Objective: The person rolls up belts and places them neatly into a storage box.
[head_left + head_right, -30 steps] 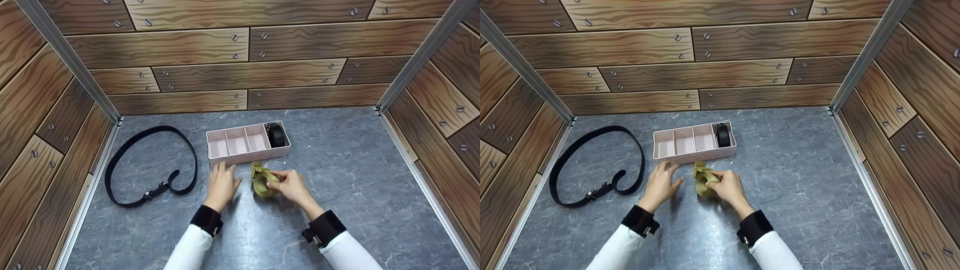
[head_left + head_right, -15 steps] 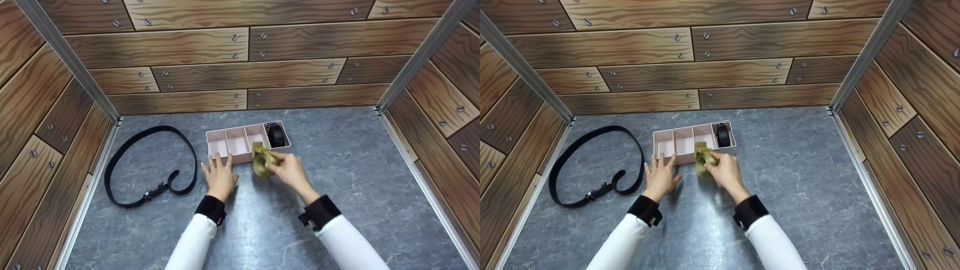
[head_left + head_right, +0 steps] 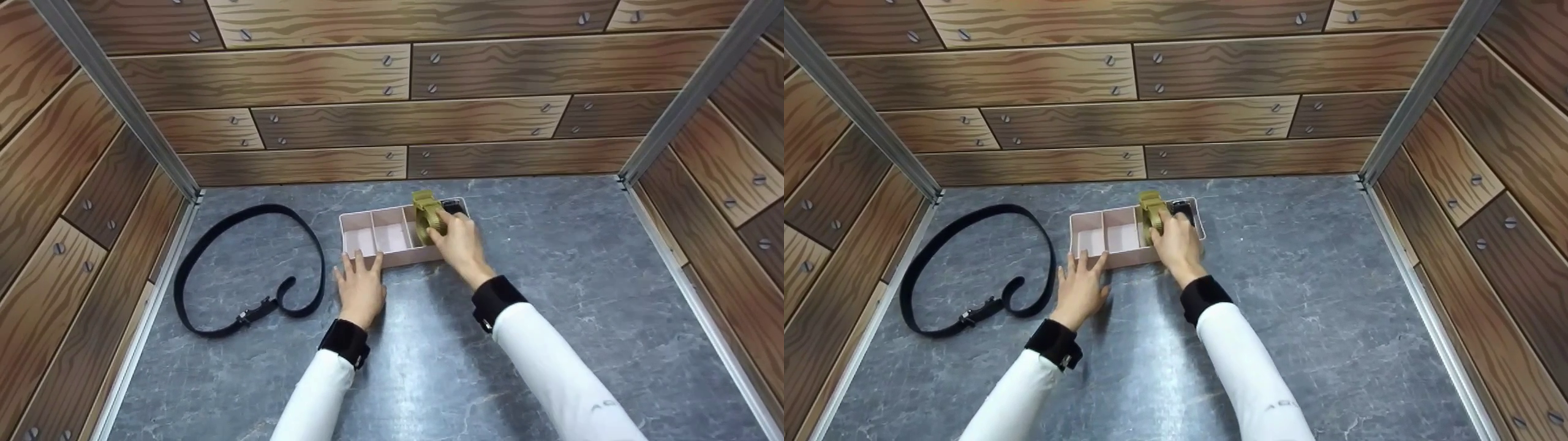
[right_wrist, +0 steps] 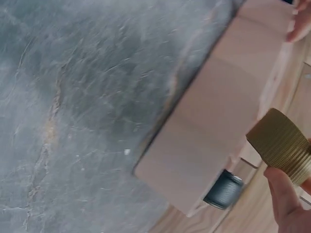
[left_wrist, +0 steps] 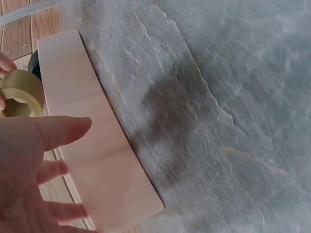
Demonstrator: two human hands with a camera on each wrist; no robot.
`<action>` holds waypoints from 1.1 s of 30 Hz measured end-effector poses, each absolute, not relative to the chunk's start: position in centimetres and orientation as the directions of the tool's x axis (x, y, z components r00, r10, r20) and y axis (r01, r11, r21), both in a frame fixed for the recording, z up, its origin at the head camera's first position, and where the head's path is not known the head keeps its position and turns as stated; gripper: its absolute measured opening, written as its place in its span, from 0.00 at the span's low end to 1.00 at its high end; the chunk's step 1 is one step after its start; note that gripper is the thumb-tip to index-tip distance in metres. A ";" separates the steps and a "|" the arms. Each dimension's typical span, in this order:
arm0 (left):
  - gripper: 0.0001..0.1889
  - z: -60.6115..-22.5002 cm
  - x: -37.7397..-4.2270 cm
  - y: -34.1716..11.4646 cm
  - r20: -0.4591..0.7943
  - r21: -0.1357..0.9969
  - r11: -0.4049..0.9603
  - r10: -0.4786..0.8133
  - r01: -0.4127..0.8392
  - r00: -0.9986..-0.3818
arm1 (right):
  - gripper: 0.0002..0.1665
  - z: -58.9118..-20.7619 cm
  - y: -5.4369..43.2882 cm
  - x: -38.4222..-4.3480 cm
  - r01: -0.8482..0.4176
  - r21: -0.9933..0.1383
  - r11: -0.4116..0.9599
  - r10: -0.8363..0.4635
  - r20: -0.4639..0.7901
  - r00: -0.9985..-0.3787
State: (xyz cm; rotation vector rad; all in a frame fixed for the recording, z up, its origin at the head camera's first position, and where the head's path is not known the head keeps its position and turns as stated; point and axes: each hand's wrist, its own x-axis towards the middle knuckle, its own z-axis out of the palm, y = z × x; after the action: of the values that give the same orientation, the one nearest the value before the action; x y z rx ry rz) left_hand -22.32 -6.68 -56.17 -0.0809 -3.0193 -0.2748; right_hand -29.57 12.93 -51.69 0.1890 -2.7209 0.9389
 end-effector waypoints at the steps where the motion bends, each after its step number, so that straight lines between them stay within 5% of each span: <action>1: 0.36 -56.2 -22.3 -6.7 0.116 0.174 0.982 0.048 0.068 -0.992 | 0.29 -52.0 12.9 -29.8 -0.212 -0.563 0.799 -0.047 0.293 -0.955; 19: 0.32 -56.5 -21.5 -6.6 0.153 0.184 0.977 0.081 0.109 -0.985 | 0.12 -51.4 12.4 -30.1 -0.162 -0.363 0.917 -0.103 0.178 -0.979; 27: 0.30 -56.6 -20.6 -5.3 0.224 0.217 0.967 0.085 0.135 -0.971 | 0.21 -51.9 12.8 -29.9 -0.129 -0.348 0.929 -0.118 0.051 -0.992; 33: 0.30 -56.9 -20.4 -5.1 0.237 0.215 0.964 0.104 0.156 -0.966 | 0.18 -53.6 12.7 -29.6 -0.137 -0.374 0.917 -0.107 0.100 -0.989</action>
State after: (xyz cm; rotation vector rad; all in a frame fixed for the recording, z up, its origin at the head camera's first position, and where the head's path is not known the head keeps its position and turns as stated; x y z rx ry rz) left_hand -20.39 -5.09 -56.95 -0.1937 -2.8894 -0.3427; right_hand -29.55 12.71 -53.60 0.1909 -2.9995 0.5941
